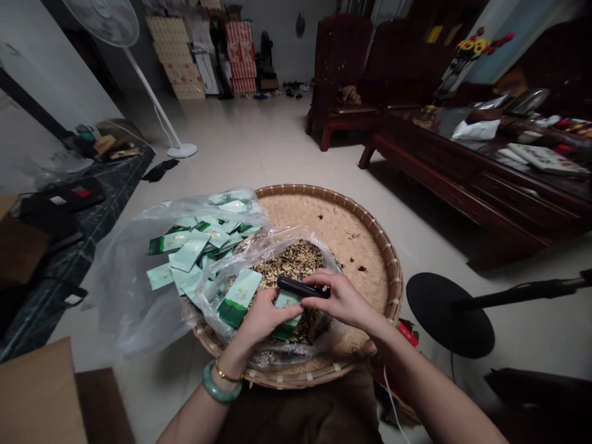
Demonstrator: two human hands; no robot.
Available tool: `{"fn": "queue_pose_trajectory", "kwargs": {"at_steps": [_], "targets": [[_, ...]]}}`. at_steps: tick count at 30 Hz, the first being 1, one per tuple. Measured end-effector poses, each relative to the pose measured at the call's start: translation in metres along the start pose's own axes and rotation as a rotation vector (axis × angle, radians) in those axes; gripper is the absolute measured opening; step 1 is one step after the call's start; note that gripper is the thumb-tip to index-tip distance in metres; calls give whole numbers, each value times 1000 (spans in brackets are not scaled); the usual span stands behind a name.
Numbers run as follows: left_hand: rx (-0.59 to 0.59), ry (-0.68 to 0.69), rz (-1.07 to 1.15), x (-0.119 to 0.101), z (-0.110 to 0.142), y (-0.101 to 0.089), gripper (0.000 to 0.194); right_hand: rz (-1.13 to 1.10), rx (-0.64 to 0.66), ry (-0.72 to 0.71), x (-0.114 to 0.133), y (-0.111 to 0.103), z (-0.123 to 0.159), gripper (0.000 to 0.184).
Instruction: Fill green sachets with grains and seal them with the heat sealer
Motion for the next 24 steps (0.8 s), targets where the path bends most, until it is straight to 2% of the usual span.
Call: {"fn": "queue_pose_trajectory", "kwargs": {"at_steps": [4,7,9,11,14,18,21,24], "targets": [[-17,-3,99,2,0,0,33,-77,-85,96,-27,-7,8,36],[-65,1,366,4,0,2,46,158,-203,210,-58,-7,18,38],[-87,8,503,5,-1,4,51,300,-201,267,-73,-2,23,44],[-124,34,519,6,-2,5,50,357,-179,283,-77,2,25,48],[-211,114,377,7,-4,5,39,243,-219,185,-61,6,20,39],[-244,182,255,4,-2,6,23,-103,-227,-20,-25,20,2,29],[-215,175,229,2,3,6,20,-244,-236,-49,-10,35,-8,27],[-183,163,244,1,8,5,23,-307,-259,-34,-8,43,-9,29]]}}
Point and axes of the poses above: each hand's wrist, its own z-axis away from the middle knuckle, its own y-axis out of the palm, x = y × z, the point moved 2 cm from there along -z, towards the middle knuckle, and after that the axes turned 12 degrees about x, right-handed, at the moved point
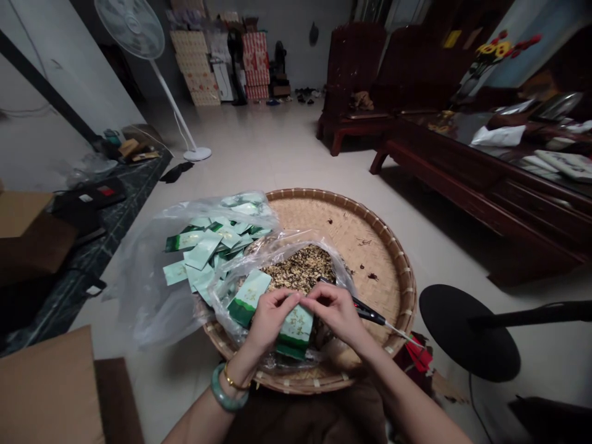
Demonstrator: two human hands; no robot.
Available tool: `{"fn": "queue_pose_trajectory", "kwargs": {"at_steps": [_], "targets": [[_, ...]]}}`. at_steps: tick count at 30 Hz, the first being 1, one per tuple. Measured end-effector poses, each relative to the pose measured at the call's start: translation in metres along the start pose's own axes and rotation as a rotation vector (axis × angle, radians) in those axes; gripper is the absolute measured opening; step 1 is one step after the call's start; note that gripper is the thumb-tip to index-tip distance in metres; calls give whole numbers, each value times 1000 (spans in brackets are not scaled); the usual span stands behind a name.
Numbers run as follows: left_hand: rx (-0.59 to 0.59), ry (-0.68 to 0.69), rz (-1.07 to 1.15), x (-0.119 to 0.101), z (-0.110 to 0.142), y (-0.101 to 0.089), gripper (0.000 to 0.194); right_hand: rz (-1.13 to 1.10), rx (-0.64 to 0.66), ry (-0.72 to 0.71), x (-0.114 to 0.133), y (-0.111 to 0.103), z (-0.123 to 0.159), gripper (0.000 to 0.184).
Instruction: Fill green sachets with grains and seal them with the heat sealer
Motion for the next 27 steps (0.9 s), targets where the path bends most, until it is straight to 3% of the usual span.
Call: {"fn": "queue_pose_trajectory", "kwargs": {"at_steps": [6,8,9,12,13,15,17,18,19,22,23,25,27], "targets": [[91,-12,31,0,2,1,29,-157,81,135,-5,-4,3,35],[16,26,23,-4,1,-9,27,-254,127,200,-6,-7,3,41],[-80,66,46,-8,2,-19,27,-300,124,223,-5,-10,3,42],[-616,321,231,-25,10,-64,32,-396,27,248,-4,-20,4,48],[-740,405,231,-31,14,-78,35,-414,-3,247,-4,-23,5,49],[-911,524,132,-41,22,-99,37,-433,-35,241,-5,-26,5,50],[-1108,667,-111,-45,31,-106,46,-424,-27,240,-8,-25,6,48],[-1099,679,-284,-44,33,-104,46,-403,-9,241,-10,-24,6,46],[-1015,646,-481,-41,33,-99,39,-367,13,240,-12,-22,7,44],[-426,309,-1045,-20,20,-77,20,-181,68,221,-18,-16,9,36],[-328,189,-1183,-12,17,-72,23,-108,72,203,-19,-15,10,34],[-260,4,-1371,0,13,-69,29,13,69,161,-21,-13,12,31],[-248,-82,-1449,5,10,-69,29,92,68,127,-22,-12,13,30]]}}
Point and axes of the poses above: each hand's wrist, its own z-axis away from the middle knuckle, its own y-axis out of the palm, x = y × z, the point moved 2 cm from there along -z, towards the middle knuckle, and after that the axes turned 12 degrees about x, right-handed, at the moved point
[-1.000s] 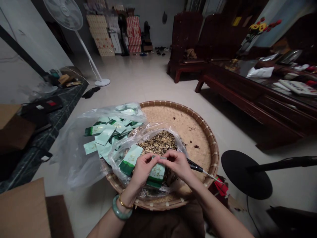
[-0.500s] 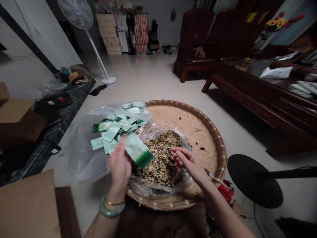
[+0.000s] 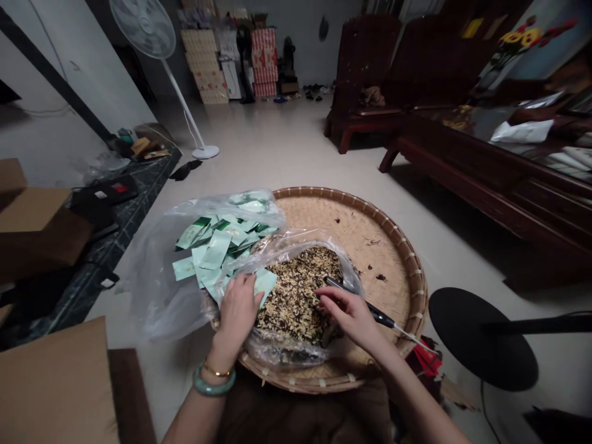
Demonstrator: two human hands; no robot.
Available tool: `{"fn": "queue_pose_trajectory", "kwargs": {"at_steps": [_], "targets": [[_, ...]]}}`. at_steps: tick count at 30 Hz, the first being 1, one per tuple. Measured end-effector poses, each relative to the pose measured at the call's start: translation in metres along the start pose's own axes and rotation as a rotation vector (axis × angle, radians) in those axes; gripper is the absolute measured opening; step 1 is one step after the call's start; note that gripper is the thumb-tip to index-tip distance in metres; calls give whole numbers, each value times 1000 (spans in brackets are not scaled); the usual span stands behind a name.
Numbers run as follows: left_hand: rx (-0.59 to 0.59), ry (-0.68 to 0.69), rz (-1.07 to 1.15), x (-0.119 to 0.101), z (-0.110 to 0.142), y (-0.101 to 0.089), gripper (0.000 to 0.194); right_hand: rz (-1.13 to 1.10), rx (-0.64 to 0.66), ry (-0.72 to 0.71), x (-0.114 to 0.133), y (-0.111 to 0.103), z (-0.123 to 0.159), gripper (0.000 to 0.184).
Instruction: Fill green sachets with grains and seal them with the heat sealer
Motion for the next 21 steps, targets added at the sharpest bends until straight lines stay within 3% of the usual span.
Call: {"fn": "queue_pose_trajectory", "kwargs": {"at_steps": [8,14,21], "targets": [[51,-52,-90,7,-1,1,26,126,47,-92,10,17,-4,23],[-50,-19,-33,9,4,7,23,147,72,-146,17,25,-4,20],[-44,-47,-2,15,1,8,26,155,76,-148,15,28,-4,20]]}}
Point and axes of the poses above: each hand's wrist, its own z-axis away from the middle knuckle, its own y-axis out of the palm, x = y × z, the point moved 2 cm from there along -z, towards the middle knuckle, and after that the axes turned 12 degrees about x, right-handed, at the moved point
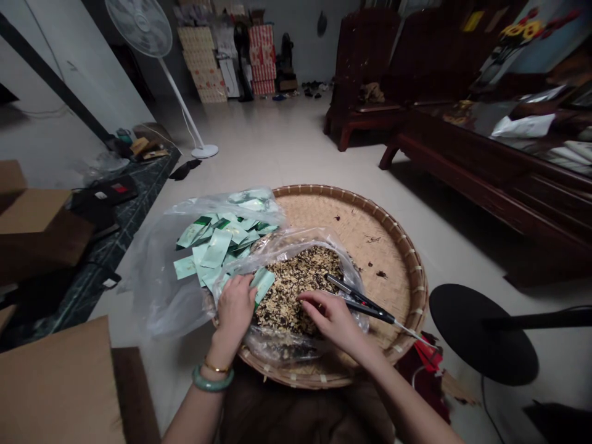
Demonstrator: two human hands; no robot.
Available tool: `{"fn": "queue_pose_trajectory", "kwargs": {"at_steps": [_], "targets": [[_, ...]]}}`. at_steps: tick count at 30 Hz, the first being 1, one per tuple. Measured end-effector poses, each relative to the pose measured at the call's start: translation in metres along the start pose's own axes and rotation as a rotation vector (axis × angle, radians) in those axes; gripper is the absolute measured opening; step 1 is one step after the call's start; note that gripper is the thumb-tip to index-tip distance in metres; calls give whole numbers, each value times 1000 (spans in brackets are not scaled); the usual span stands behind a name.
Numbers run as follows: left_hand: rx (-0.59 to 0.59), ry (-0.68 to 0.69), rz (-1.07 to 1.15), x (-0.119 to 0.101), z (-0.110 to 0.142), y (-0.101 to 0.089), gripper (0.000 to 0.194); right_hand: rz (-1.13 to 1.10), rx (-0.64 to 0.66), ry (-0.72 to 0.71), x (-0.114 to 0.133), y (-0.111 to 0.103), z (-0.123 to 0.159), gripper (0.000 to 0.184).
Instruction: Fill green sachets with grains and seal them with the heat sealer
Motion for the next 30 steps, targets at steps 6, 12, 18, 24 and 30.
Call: {"fn": "queue_pose_trajectory", "kwargs": {"at_steps": [6,12,18,24,30], "targets": [[-84,26,232,6,-2,-2,24,72,-53,-51,1,2,-9,23],[-21,93,460,4,-1,-7,17,327,-50,-155,9,17,-45,41],[-28,12,573,7,-1,-7,19,386,-12,-184,8,34,-55,43],[-38,-12,594,8,-1,-8,21,398,13,-173,5,40,-52,44],[-34,4,606,9,0,-9,20,209,-30,-162,4,37,-57,39]]}}
Point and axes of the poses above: each hand's wrist, its own z-axis away from the middle knuckle, its own y-axis out of the palm, x = y × z, the point moved 2 cm from there along -z, towards the middle knuckle, and after that the axes turned 12 degrees about x, right-handed, at the moved point
